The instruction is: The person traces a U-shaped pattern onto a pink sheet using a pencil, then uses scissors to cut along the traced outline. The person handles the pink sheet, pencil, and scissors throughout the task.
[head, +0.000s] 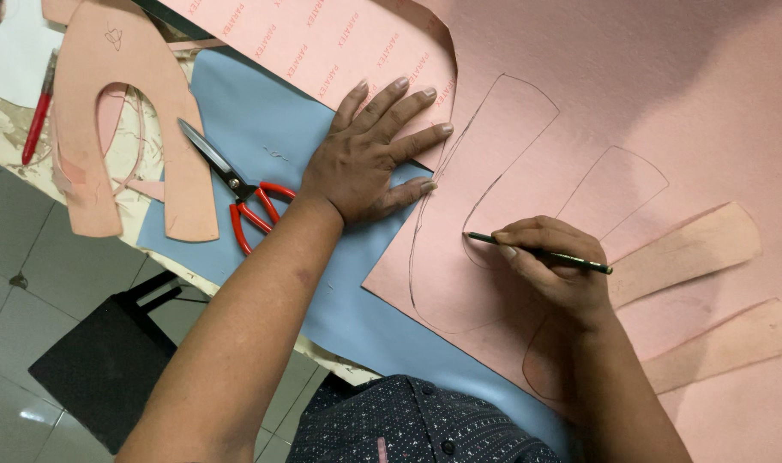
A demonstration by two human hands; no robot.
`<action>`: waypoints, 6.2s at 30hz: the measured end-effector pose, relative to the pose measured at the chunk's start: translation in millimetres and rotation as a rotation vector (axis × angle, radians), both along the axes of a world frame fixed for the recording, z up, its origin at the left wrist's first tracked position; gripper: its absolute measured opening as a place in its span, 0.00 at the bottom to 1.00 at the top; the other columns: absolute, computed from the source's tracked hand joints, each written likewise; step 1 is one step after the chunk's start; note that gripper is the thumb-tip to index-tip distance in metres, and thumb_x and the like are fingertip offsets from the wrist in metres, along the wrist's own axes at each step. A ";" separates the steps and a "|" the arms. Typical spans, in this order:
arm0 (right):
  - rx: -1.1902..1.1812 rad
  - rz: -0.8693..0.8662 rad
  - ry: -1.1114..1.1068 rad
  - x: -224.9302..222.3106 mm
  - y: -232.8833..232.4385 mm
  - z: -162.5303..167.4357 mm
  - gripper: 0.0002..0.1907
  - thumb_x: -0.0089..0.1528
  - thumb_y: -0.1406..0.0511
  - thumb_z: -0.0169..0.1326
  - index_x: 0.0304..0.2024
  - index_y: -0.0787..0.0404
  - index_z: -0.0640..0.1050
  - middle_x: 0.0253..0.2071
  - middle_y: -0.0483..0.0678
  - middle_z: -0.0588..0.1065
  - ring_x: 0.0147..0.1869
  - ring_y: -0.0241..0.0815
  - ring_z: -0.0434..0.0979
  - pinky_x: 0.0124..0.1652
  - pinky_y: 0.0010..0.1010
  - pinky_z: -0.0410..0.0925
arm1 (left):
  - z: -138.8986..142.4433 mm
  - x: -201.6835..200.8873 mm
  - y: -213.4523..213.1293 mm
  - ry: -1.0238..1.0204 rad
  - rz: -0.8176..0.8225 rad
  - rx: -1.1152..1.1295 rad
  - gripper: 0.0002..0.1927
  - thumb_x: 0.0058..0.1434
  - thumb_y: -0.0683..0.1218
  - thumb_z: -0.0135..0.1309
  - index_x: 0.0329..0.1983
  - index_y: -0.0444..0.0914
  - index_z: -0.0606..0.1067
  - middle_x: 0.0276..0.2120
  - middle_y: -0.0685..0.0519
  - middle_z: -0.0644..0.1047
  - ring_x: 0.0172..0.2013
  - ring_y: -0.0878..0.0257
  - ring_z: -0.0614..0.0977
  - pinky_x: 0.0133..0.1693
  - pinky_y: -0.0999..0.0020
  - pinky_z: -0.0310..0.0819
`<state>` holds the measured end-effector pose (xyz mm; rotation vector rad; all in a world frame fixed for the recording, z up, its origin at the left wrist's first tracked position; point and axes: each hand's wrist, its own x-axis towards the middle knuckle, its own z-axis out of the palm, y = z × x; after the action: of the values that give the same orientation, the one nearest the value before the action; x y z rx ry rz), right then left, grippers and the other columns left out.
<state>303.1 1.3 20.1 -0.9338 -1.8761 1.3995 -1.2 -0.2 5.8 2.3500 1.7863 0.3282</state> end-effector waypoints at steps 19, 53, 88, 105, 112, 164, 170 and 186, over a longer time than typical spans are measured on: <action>-0.005 0.013 -0.001 0.9 1.1 -2.1 0.07 0.61 0.75 0.60 0.42 0.68 0.82 0.39 0.53 0.81 0.41 0.39 0.83 0.41 0.25 0.75 | 1.2 -1.2 0.9 0.011 -0.004 -0.017 0.34 0.63 0.72 0.50 0.72 0.64 0.65 0.75 0.59 0.58 0.75 0.60 0.52 0.74 0.50 0.37; -0.045 0.071 -0.028 4.1 6.5 -0.3 0.07 0.59 0.73 0.60 0.40 0.67 0.83 0.36 0.50 0.81 0.36 0.36 0.80 0.35 0.25 0.71 | 2.9 0.0 0.8 0.023 0.000 -0.013 0.34 0.63 0.73 0.50 0.72 0.65 0.65 0.74 0.59 0.58 0.74 0.60 0.53 0.74 0.50 0.37; -0.064 0.083 -0.058 5.6 6.5 3.6 0.08 0.58 0.73 0.60 0.40 0.67 0.83 0.35 0.50 0.81 0.38 0.38 0.81 0.37 0.26 0.72 | -0.7 -1.1 -0.2 0.036 -0.005 0.000 0.35 0.63 0.74 0.49 0.72 0.65 0.65 0.75 0.58 0.58 0.75 0.60 0.52 0.74 0.51 0.35; -0.042 0.109 -0.002 5.8 8.2 -1.1 0.07 0.60 0.73 0.60 0.42 0.67 0.82 0.37 0.51 0.81 0.39 0.37 0.81 0.38 0.26 0.73 | -1.1 -0.2 -0.7 0.053 0.000 -0.003 0.34 0.63 0.74 0.49 0.72 0.65 0.64 0.75 0.60 0.57 0.75 0.61 0.52 0.74 0.51 0.36; -0.064 0.082 -0.021 5.6 8.0 -2.3 0.08 0.61 0.73 0.60 0.43 0.67 0.82 0.37 0.50 0.82 0.35 0.37 0.80 0.34 0.25 0.72 | 2.1 0.1 0.2 0.040 0.002 -0.025 0.34 0.63 0.74 0.49 0.72 0.65 0.65 0.74 0.59 0.57 0.75 0.60 0.52 0.74 0.51 0.36; -0.018 -0.142 0.006 -3.9 -2.8 -4.5 0.08 0.64 0.77 0.57 0.45 0.68 0.81 0.43 0.54 0.81 0.40 0.35 0.80 0.38 0.21 0.72 | 0.8 -0.3 -0.4 0.034 -0.005 0.001 0.34 0.63 0.74 0.49 0.72 0.65 0.65 0.74 0.58 0.58 0.75 0.60 0.53 0.74 0.51 0.37; -0.001 -0.114 0.020 -2.9 -3.1 -0.7 0.09 0.63 0.77 0.57 0.46 0.69 0.81 0.43 0.52 0.81 0.39 0.34 0.78 0.39 0.21 0.70 | 3.3 0.2 0.8 0.018 0.001 -0.012 0.34 0.63 0.73 0.49 0.71 0.65 0.65 0.74 0.59 0.59 0.74 0.60 0.53 0.74 0.51 0.37; -0.013 -0.179 0.032 -4.9 -5.9 -4.4 0.08 0.65 0.77 0.58 0.47 0.70 0.80 0.44 0.55 0.80 0.46 0.38 0.81 0.44 0.24 0.73 | 2.4 -1.0 0.3 0.028 -0.009 -0.008 0.34 0.63 0.73 0.49 0.72 0.64 0.65 0.74 0.58 0.59 0.74 0.59 0.54 0.73 0.50 0.38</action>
<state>298.2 -4.6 15.7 -1.0521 -1.7166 1.3129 -2.2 0.2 8.2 2.3676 1.7859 0.2879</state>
